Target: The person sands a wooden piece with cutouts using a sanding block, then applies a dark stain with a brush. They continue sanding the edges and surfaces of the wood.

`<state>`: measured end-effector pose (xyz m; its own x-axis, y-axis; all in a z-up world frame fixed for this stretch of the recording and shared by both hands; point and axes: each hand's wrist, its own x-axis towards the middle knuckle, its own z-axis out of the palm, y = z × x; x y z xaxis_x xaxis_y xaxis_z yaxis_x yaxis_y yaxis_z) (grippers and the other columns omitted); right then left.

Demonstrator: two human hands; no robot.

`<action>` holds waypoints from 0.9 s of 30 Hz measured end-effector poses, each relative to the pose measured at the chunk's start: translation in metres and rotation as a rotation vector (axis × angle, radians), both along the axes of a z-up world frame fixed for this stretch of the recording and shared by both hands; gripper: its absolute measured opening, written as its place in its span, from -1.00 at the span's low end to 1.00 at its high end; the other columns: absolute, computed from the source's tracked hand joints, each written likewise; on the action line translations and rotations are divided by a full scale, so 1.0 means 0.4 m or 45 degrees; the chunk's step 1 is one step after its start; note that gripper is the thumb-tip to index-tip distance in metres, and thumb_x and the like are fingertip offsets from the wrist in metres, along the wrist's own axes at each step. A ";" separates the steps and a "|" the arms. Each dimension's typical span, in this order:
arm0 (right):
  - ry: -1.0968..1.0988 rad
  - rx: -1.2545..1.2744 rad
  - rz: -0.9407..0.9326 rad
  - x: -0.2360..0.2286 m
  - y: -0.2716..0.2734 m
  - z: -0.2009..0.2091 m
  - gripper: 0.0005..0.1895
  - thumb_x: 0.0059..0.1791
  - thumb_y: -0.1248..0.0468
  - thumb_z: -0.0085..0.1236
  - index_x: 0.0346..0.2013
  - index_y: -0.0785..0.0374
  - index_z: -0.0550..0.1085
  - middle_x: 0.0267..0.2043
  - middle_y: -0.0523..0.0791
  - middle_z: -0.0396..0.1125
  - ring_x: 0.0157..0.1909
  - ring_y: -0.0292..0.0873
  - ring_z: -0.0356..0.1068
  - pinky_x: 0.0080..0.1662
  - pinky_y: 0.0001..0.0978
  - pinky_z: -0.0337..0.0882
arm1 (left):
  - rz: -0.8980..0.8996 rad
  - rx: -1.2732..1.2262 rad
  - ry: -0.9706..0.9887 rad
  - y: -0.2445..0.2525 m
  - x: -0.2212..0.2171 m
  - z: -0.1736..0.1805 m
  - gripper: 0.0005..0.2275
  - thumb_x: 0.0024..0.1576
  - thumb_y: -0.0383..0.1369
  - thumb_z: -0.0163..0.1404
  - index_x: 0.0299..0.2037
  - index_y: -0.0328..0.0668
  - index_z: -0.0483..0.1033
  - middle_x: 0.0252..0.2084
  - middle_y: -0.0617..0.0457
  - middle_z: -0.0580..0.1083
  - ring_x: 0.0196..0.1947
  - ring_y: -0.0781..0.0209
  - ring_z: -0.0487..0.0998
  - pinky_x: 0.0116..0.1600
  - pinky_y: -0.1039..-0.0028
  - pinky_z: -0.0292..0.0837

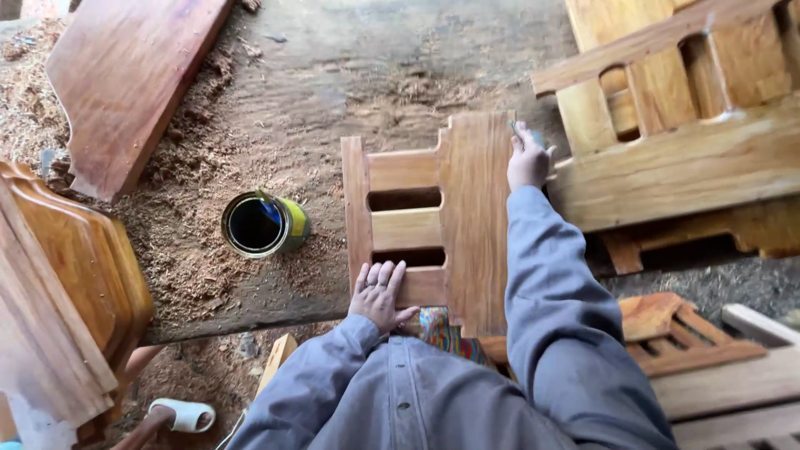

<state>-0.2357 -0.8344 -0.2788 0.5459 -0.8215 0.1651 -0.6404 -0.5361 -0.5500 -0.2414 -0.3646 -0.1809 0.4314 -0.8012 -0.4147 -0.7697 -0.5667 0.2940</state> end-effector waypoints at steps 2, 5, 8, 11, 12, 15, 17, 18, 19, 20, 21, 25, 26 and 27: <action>0.017 0.090 0.016 -0.037 0.063 0.083 -0.68 0.13 0.02 0.09 0.19 -0.37 0.47 0.29 -0.45 0.34 0.37 -0.27 0.27 0.47 0.16 -0.41 | -0.016 -0.040 -0.048 -0.004 0.010 0.015 -0.05 0.02 0.33 -0.07 0.55 0.03 -0.10 0.43 -0.03 0.13 0.46 -0.03 0.06 0.56 0.00 -0.38; -0.008 0.006 0.099 -0.067 0.129 0.164 -0.72 0.12 0.08 0.09 0.14 -0.27 0.51 0.31 -0.43 0.33 0.36 -0.26 0.30 0.43 0.37 -0.32 | -0.009 -0.033 -0.022 0.000 0.008 0.010 -0.05 0.02 0.33 -0.07 0.55 0.05 -0.12 0.43 -0.02 0.12 0.46 -0.01 0.05 0.56 0.00 -0.41; -0.021 -0.084 0.109 0.015 0.047 0.102 -0.76 0.15 0.10 0.09 0.11 -0.20 0.53 0.29 -0.37 0.36 0.36 -0.24 0.29 0.41 0.38 -0.35 | 0.006 -0.039 -0.010 -0.006 0.010 0.007 -0.04 0.00 0.35 -0.09 0.55 0.05 -0.13 0.43 -0.02 0.12 0.47 -0.01 0.04 0.57 -0.01 -0.42; 0.114 -0.540 0.250 0.000 0.069 0.039 -0.54 0.08 0.26 0.21 0.29 0.03 0.49 0.33 -0.04 0.38 0.40 -0.07 0.28 0.40 0.32 -0.21 | 0.003 -0.064 -0.040 -0.013 0.016 0.009 -0.05 0.01 0.34 -0.06 0.54 0.04 -0.09 0.43 -0.02 0.12 0.46 -0.02 0.06 0.57 0.00 -0.38; 0.122 -0.538 0.250 -0.048 0.156 0.044 -0.54 0.08 0.26 0.21 0.29 0.03 0.49 0.33 -0.04 0.38 0.40 -0.07 0.28 0.40 0.32 -0.21 | 0.002 -0.062 -0.032 -0.001 0.005 0.000 -0.05 0.01 0.34 -0.06 0.54 0.04 -0.09 0.43 -0.02 0.12 0.46 -0.02 0.06 0.57 0.00 -0.38; 0.109 -0.670 0.583 -0.084 0.276 0.065 -0.37 -0.07 0.32 0.24 0.32 -0.03 0.45 0.43 -0.15 0.28 0.49 -0.02 0.15 0.44 0.28 -0.09 | 0.033 -0.072 -0.025 -0.010 0.014 -0.015 -0.01 -0.06 0.37 -0.02 0.51 0.05 -0.06 0.41 0.01 0.11 0.45 0.00 0.06 0.57 0.01 -0.38; 0.149 -0.670 0.636 -0.056 0.245 0.048 -0.46 0.04 0.23 0.11 0.35 -0.09 0.41 0.46 -0.22 0.24 0.51 -0.04 0.10 0.41 0.26 0.03 | 0.040 -0.113 0.031 -0.011 0.014 -0.006 -0.02 -0.07 0.38 0.00 0.48 0.02 0.00 0.40 -0.01 0.13 0.44 -0.01 0.08 0.57 0.00 -0.34; 0.146 -0.666 0.645 0.012 0.202 0.039 -0.46 0.04 0.23 0.11 0.35 -0.09 0.41 0.46 -0.22 0.24 0.51 -0.04 0.10 0.41 0.26 0.03 | 0.048 -0.109 0.031 -0.005 0.015 -0.004 -0.02 -0.07 0.38 0.00 0.48 0.02 0.00 0.40 -0.01 0.13 0.44 -0.01 0.08 0.57 0.00 -0.34; 0.112 -0.712 0.629 0.083 0.150 0.031 -0.50 0.06 0.24 0.11 0.32 -0.08 0.44 0.43 -0.23 0.27 0.48 -0.03 0.14 0.37 0.26 0.08 | 0.047 -0.111 0.023 -0.007 0.016 -0.006 -0.03 -0.07 0.39 -0.01 0.47 0.02 0.01 0.40 -0.01 0.13 0.44 -0.01 0.08 0.57 0.01 -0.35; 0.077 -0.758 0.614 0.155 0.099 0.023 -0.53 0.07 0.25 0.11 0.30 -0.08 0.47 0.40 -0.23 0.30 0.45 -0.02 0.18 0.33 0.27 0.12 | 0.047 -0.114 0.014 -0.010 0.015 -0.008 -0.03 -0.07 0.40 -0.02 0.46 0.01 0.01 0.40 -0.01 0.13 0.44 0.00 0.08 0.57 0.02 -0.35; 0.079 -0.749 0.627 0.179 0.089 0.020 -0.53 0.07 0.25 0.11 0.30 -0.08 0.47 0.40 -0.23 0.30 0.45 -0.02 0.18 0.33 0.27 0.12 | 0.058 -0.106 0.021 -0.016 0.018 -0.003 -0.03 -0.07 0.40 -0.02 0.46 0.01 0.01 0.40 -0.01 0.13 0.44 0.00 0.08 0.57 0.02 -0.35; 0.114 -0.747 0.605 0.112 0.172 -0.001 -0.55 0.06 0.21 0.17 0.27 -0.03 0.50 0.37 -0.19 0.34 0.43 0.01 0.21 0.34 0.26 0.10 | 0.030 -0.111 0.047 -0.007 0.017 0.009 -0.05 -0.06 0.37 -0.01 0.46 0.00 0.02 0.37 -0.02 0.15 0.44 -0.02 0.09 0.57 0.00 -0.35; 0.127 -0.788 0.665 0.071 0.210 0.000 -0.54 0.07 0.20 0.14 0.30 -0.07 0.48 0.40 -0.23 0.32 0.47 -0.05 0.18 0.38 0.21 0.08 | 0.027 -0.136 0.052 -0.008 0.023 0.009 -0.05 -0.05 0.35 0.00 0.46 -0.01 0.01 0.36 -0.03 0.15 0.43 -0.03 0.10 0.57 -0.02 -0.34; 0.123 -0.795 0.684 0.062 0.213 -0.002 -0.54 0.07 0.20 0.14 0.30 -0.07 0.48 0.40 -0.23 0.32 0.47 -0.05 0.18 0.38 0.21 0.08 | 0.046 -0.141 0.052 -0.009 0.022 0.007 -0.05 -0.05 0.35 0.00 0.46 -0.01 0.01 0.36 -0.03 0.15 0.43 -0.03 0.10 0.57 -0.02 -0.34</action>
<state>-0.2108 -0.7491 -0.2796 0.8729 -0.2177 0.4366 -0.2393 -0.9709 -0.0057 -0.2326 -0.3680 -0.1779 0.4456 -0.8273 -0.3422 -0.7353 -0.5562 0.3873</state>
